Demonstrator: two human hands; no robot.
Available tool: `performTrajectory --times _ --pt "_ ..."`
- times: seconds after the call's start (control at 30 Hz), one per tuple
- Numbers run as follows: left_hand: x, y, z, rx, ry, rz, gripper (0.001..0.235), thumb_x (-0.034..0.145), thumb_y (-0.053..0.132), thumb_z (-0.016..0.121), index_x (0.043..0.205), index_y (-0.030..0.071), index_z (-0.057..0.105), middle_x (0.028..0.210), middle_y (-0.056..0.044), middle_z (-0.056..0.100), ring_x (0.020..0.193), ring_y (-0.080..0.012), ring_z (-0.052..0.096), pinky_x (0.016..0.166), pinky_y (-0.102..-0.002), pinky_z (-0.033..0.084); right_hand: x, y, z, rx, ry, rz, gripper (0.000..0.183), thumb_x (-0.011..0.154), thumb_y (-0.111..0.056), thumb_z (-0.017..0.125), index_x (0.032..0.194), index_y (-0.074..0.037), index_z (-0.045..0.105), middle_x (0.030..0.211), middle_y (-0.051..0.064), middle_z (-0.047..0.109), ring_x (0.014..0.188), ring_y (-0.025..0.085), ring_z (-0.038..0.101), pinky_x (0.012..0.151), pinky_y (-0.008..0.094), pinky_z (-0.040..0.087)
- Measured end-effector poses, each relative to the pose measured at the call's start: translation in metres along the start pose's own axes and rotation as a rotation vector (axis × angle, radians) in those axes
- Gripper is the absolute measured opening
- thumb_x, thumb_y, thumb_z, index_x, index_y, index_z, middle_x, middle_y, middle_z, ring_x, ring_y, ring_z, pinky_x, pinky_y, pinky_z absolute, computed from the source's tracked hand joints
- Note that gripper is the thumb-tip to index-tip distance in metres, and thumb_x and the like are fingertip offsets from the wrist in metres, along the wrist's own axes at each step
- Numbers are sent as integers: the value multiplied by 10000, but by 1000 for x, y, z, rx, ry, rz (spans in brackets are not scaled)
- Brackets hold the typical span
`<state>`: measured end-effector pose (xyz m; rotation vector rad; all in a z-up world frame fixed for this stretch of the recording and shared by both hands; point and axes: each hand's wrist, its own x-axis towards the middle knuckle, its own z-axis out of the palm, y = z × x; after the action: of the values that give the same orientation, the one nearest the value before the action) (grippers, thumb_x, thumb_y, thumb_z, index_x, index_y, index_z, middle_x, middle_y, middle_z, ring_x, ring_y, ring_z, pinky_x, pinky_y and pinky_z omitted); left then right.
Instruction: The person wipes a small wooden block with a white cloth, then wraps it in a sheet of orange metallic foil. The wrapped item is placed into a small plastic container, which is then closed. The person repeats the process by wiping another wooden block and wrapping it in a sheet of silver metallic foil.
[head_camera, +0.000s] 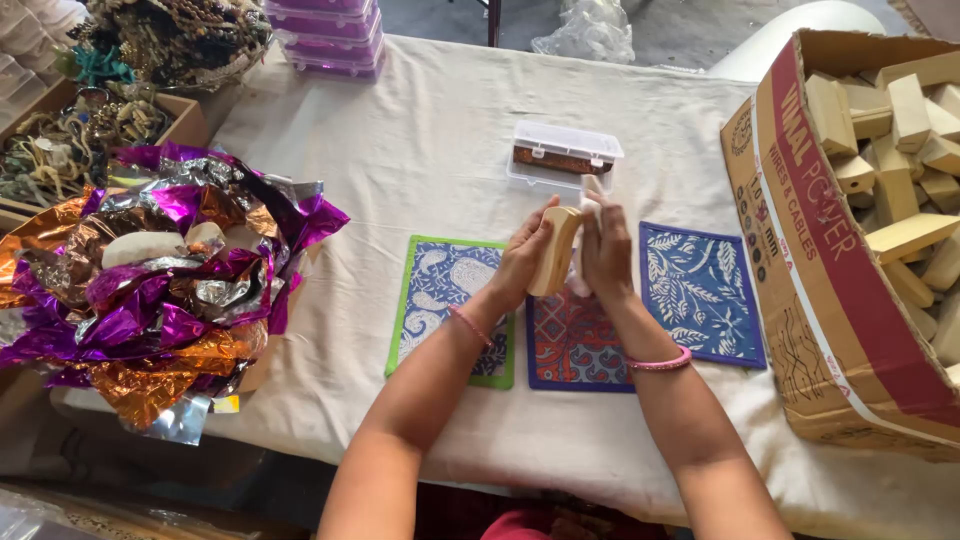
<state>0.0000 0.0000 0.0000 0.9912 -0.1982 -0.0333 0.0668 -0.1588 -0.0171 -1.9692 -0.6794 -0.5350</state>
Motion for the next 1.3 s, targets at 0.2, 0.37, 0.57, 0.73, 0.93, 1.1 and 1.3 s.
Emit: performTrajectory --times 0.2,0.37,0.57,0.73,0.93,1.1,1.3 --pt "15 -12 -27 -191 123 173 481 1114 234 428 1584 193 336 1383 -85 550 1179 -159 600 972 -311 562 7 -48 -4 64 -57 -328 391 1069 -148 576 1423 -17 473 1441 268 577 1273 419 623 1088 462 523" --pt "25 -11 -68 -123 -6 228 576 1033 155 563 1578 138 379 1445 -148 556 1304 -236 579 1116 -365 516 -4 -52 3 -78 -241 -236 675 790 -252 808 1362 -24 532 1240 244 615 1104 400 627 936 474 531" --pt "-8 45 -50 968 -48 196 733 800 283 830 1438 172 487 1336 -136 595 1234 -300 604 1045 -440 527 -7 -53 -3 -440 -125 -511 401 750 -185 780 1146 -138 740 1114 102 683 1078 309 632 974 476 433" --pt "-19 25 -70 1459 52 263 600 800 432 820 1313 186 629 1243 -80 681 1161 -278 686 1014 -414 563 -11 -6 9 -360 8 -480 300 863 -169 745 1162 -144 751 1178 117 683 1152 321 617 1057 451 415" --pt "-61 67 -30 1650 187 867 578 871 419 755 1359 145 608 1251 -90 642 1156 -289 620 1065 -437 424 -10 -60 -11 -608 113 -228 277 795 -232 720 1063 -168 749 1334 99 667 1296 315 505 1079 561 251" --pt "-122 153 -13 1667 627 1367 246 1079 202 690 1308 194 600 1271 34 609 1211 -159 630 1202 -456 381 -8 -88 6 -398 265 -500 281 958 -271 664 1172 -93 703 1444 135 587 1459 285 476 1280 605 109" --pt "-249 214 -48 1662 1479 1497 225 1028 293 668 1197 154 619 1091 4 685 1049 -181 672 1251 -515 261 -8 -201 63 -41 -171 -770 208 849 -63 778 1047 -72 720 1240 90 642 1155 301 611 1021 437 482"
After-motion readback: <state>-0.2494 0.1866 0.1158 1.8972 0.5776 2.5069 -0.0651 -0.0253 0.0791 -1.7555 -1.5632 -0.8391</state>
